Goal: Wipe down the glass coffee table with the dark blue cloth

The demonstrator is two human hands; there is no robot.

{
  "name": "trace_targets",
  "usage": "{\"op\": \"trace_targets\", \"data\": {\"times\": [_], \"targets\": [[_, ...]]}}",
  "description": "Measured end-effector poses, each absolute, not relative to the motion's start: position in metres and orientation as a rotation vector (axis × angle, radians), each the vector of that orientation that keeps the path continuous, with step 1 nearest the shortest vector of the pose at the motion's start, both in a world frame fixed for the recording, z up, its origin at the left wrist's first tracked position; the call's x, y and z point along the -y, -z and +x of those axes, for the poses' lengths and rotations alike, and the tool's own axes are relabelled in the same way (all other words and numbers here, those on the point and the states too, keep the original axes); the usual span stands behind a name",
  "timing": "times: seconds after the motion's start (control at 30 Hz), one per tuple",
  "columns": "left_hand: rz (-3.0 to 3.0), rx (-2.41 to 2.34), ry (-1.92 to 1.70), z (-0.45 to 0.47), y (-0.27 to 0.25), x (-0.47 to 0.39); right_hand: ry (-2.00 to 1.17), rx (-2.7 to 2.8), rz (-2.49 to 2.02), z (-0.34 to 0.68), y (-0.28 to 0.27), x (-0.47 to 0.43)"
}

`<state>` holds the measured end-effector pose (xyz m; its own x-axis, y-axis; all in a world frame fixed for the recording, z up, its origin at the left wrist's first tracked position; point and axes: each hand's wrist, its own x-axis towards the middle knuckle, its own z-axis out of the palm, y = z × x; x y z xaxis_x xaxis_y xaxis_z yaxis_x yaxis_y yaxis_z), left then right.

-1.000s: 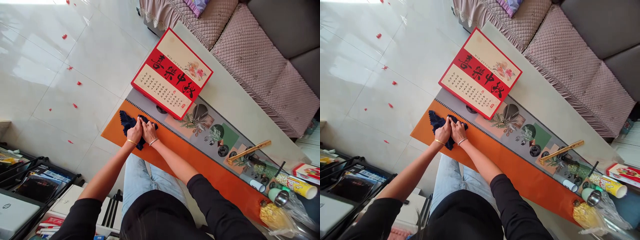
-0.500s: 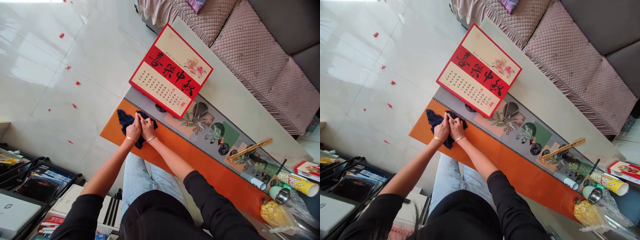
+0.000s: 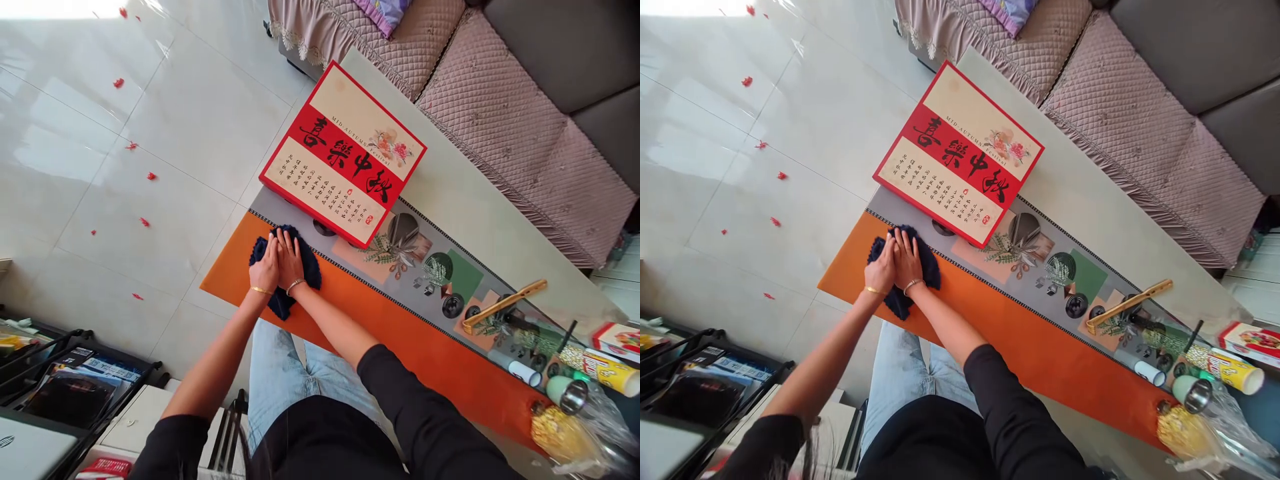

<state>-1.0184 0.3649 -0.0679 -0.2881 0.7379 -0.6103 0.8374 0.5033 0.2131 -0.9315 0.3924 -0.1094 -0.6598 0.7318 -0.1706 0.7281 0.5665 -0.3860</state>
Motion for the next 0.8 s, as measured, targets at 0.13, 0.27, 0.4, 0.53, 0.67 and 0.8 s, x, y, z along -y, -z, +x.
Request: {"op": "trace_targets", "data": {"times": [0.13,0.27,0.4,0.53,0.67,0.8], "targets": [[1.281,-2.225,0.176,-1.059,0.069,-0.406,-0.662,2.775,-1.165,-0.978,0.112,-0.438],[1.288,-2.271,0.233,-1.053,0.066,-0.405,-0.698,2.783,-1.113,-0.973,0.111,-0.441],[1.341,-2.215,0.322,-1.020,0.065,-0.370,-0.725,2.858,-1.004,-0.935,0.114,-0.411],[1.349,-2.142,0.388,-0.981,0.067,-0.326,-0.739,2.918,-0.965,-0.890,0.115,-0.371],[1.371,-2.018,0.385,-0.935,0.063,-0.290,-0.772,2.977,-0.997,-0.835,0.115,-0.330],[1.370,-1.864,0.344,-0.893,0.054,-0.268,-0.819,3.005,-1.085,-0.781,0.115,-0.297]]}}
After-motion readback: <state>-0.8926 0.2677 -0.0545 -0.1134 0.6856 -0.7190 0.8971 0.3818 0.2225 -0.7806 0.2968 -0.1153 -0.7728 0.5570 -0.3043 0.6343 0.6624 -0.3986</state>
